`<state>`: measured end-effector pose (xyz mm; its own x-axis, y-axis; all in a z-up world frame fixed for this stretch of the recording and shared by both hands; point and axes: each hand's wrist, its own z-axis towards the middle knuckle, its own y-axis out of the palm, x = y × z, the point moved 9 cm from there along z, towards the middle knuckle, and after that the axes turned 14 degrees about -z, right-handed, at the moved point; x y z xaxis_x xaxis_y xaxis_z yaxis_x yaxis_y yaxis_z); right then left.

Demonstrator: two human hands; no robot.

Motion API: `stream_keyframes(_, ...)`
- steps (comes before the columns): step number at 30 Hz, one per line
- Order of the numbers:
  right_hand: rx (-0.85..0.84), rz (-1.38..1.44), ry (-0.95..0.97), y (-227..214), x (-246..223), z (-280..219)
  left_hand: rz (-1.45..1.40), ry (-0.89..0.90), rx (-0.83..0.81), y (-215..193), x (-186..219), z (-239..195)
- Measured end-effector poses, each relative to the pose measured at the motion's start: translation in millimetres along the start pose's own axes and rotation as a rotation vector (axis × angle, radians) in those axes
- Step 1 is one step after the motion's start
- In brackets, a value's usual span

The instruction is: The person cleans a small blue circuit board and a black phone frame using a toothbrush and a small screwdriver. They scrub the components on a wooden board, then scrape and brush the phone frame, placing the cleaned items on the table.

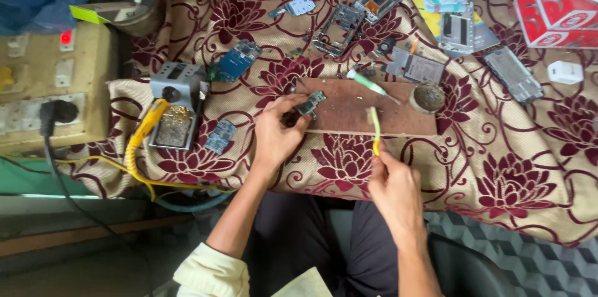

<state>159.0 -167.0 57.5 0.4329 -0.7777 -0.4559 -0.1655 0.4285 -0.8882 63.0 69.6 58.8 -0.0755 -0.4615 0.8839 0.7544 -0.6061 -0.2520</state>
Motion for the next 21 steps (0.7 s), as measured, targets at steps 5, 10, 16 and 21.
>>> stream_keyframes(5,-0.047,0.124,-0.322,30.1,-36.3,-0.6,0.000,-0.061,0.007,1.9,-7.0,1.4)
stream_keyframes(10,-0.249,0.018,-0.134,52.7,-22.8,26.5,-0.038,-0.073,0.035,-1.2,-1.7,1.4)
stream_keyframes(16,-0.028,-0.028,-0.035,1.5,4.9,23.5,-0.047,-0.105,0.023,0.0,-6.5,1.2)
stream_keyframes(21,-0.101,0.076,-0.249,29.0,-17.4,-6.3,-0.031,-0.066,0.017,1.1,-6.3,0.8)
